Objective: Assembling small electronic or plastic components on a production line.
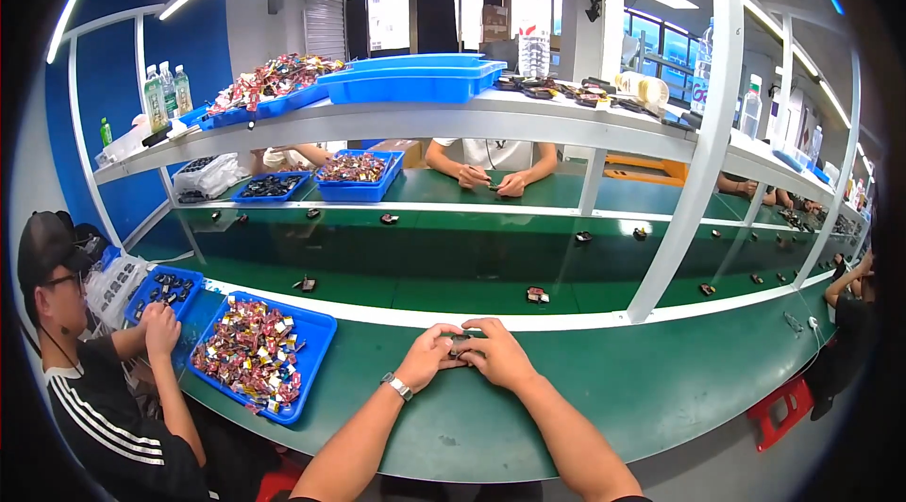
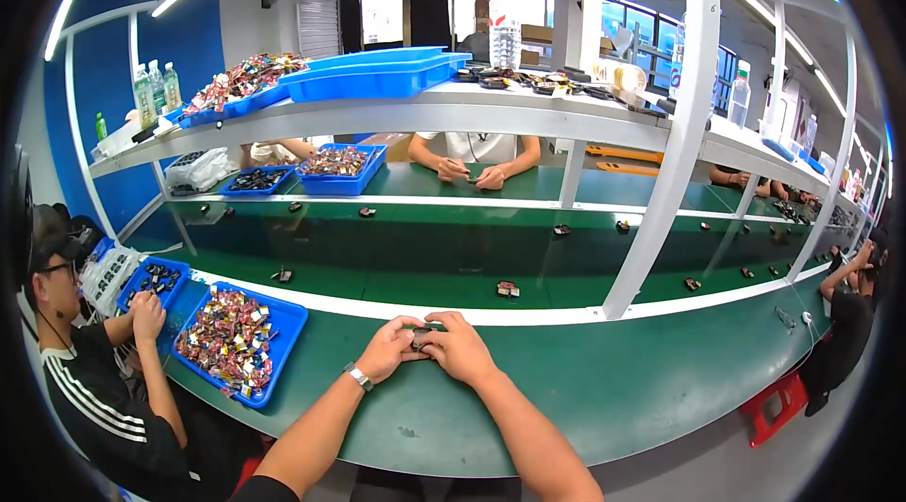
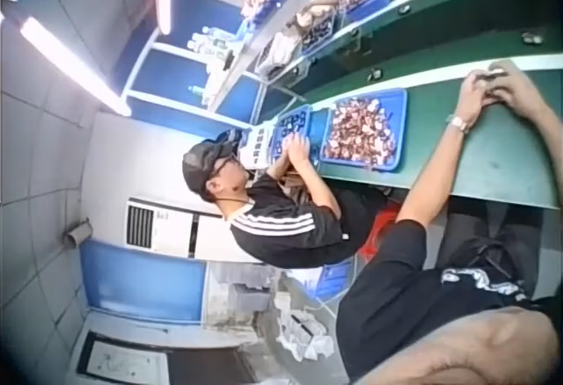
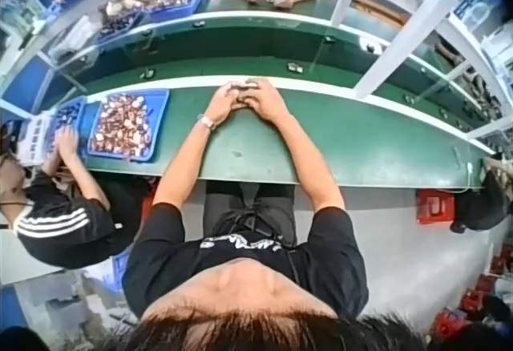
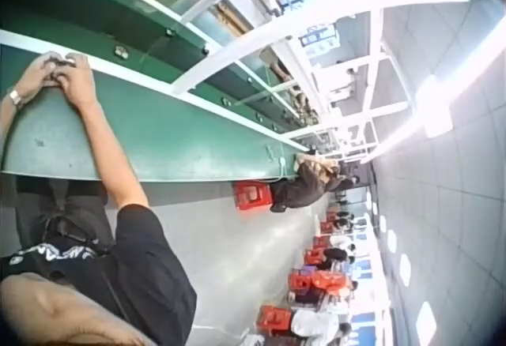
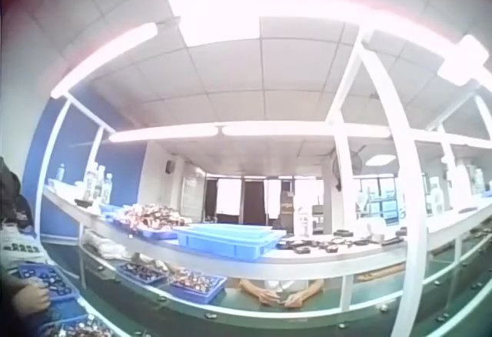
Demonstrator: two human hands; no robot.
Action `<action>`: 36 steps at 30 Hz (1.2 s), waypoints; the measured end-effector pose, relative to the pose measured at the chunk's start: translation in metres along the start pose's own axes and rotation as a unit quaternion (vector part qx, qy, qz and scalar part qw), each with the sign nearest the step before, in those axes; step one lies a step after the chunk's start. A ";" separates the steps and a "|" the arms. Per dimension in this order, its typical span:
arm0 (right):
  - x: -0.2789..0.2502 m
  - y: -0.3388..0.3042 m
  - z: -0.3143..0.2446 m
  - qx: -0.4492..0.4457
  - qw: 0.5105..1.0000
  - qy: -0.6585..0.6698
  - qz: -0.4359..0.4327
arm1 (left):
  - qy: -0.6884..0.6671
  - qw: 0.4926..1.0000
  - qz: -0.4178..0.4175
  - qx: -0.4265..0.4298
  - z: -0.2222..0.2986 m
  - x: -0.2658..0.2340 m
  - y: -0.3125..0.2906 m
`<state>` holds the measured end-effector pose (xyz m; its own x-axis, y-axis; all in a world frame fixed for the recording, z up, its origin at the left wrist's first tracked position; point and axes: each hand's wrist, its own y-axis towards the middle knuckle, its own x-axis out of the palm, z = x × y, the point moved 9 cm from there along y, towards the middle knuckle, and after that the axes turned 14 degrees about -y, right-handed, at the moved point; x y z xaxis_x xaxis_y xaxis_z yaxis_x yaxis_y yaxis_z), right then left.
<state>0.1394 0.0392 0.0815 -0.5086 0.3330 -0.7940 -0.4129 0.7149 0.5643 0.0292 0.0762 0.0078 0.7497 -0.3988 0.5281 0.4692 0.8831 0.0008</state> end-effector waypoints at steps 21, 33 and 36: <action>0.004 -0.005 0.004 0.061 0.993 0.095 -0.027 | -0.060 0.995 -0.072 -0.040 0.001 0.009 -0.005; 0.005 -0.008 0.003 0.101 0.987 0.112 0.060 | -0.084 0.993 -0.072 -0.035 -0.002 0.000 -0.002; 0.004 -0.008 0.002 0.112 0.987 0.097 0.066 | -0.081 0.994 -0.070 -0.032 -0.001 0.001 -0.003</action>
<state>0.1417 0.0359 0.0734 -0.6908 0.3231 -0.6468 -0.1673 0.7989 0.5777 0.0290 0.0725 0.0081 0.5927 -0.4673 0.6560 0.5967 0.8018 0.0320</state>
